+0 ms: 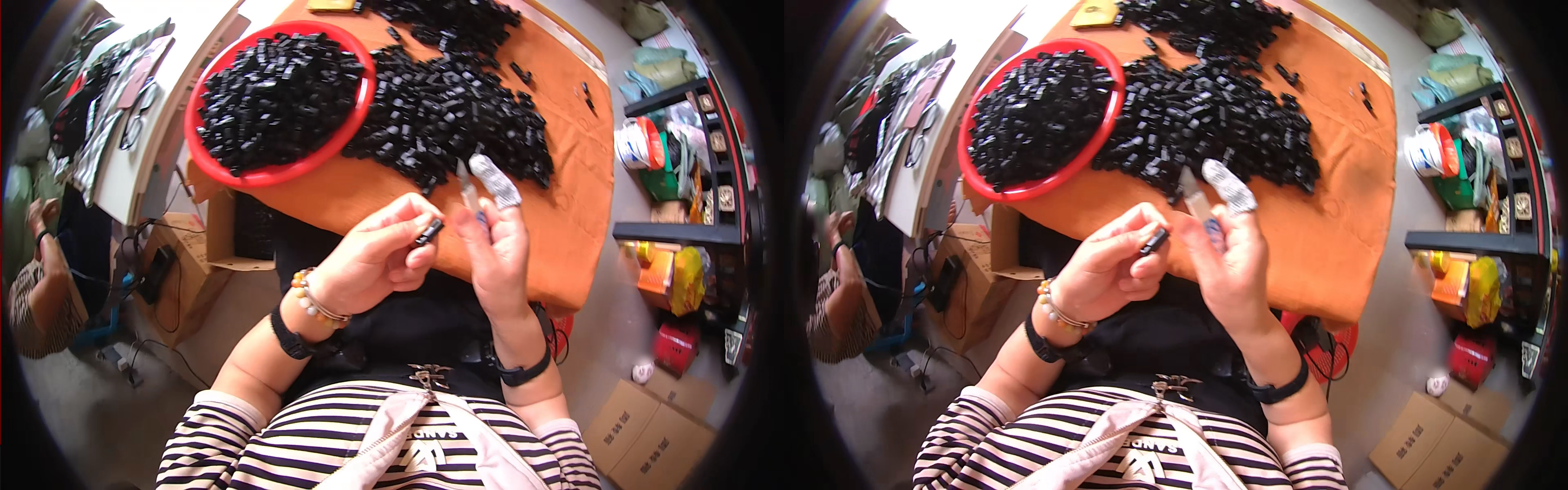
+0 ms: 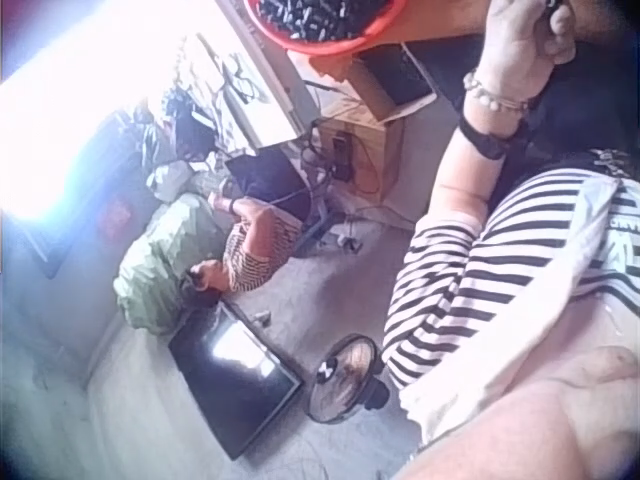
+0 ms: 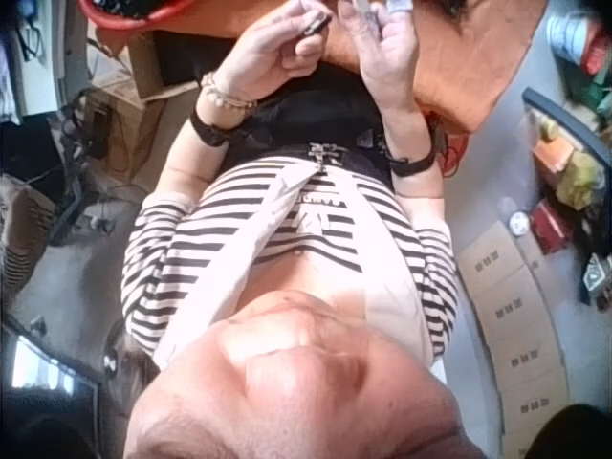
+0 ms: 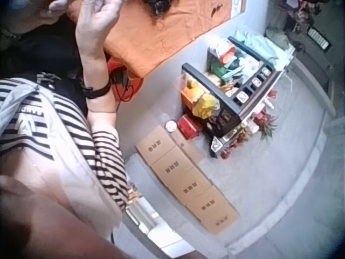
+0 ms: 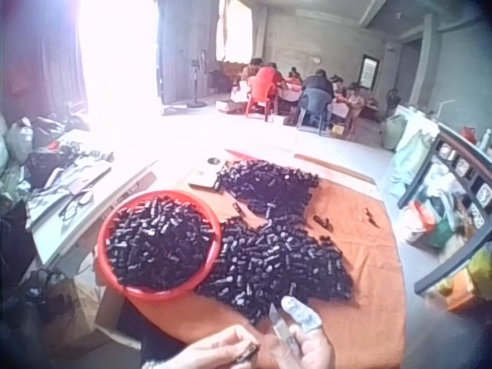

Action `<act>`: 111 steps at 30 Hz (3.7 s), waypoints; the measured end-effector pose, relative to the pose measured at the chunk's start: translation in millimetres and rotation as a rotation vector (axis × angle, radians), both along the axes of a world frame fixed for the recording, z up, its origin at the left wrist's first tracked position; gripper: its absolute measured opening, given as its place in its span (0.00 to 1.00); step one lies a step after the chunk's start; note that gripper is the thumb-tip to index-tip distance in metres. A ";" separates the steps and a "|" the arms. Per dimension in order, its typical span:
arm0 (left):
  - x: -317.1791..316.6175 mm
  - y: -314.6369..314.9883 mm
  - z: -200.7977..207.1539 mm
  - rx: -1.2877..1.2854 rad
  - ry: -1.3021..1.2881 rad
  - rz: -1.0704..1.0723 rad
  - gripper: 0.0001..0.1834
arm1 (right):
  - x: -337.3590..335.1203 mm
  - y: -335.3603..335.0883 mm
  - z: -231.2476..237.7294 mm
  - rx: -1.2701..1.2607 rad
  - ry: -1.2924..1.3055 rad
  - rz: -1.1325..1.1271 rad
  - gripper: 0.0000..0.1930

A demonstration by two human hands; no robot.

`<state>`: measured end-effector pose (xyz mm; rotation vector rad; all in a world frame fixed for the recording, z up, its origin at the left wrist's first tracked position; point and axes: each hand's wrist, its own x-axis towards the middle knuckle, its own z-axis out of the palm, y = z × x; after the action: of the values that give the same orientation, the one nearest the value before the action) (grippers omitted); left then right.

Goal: Manually trimming and assembling small black plastic shoe parts using a small utility blade.

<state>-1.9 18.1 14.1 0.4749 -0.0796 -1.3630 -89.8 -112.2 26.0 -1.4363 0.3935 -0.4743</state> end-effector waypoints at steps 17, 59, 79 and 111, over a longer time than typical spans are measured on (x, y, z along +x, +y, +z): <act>109.1 73.2 12.2 0.038 -0.418 0.870 0.19 | -14.7 -4.1 -10.9 0.052 0.129 0.071 0.22; 3.5 -18.4 0.3 0.392 -0.607 0.198 0.18 | 1.0 -23.5 -25.4 -0.604 0.081 -0.139 0.27; 13.8 0.8 -1.4 0.070 -0.149 0.186 0.10 | -12.1 -1.9 8.1 0.298 0.076 0.189 0.25; 9.0 0.7 -2.7 0.112 -0.146 0.197 0.08 | -11.9 11.9 13.9 0.145 0.051 0.323 0.21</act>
<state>7.1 18.8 11.4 0.6591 -0.0749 -1.1425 -101.8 -100.4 39.9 -1.3410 0.2253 -0.1456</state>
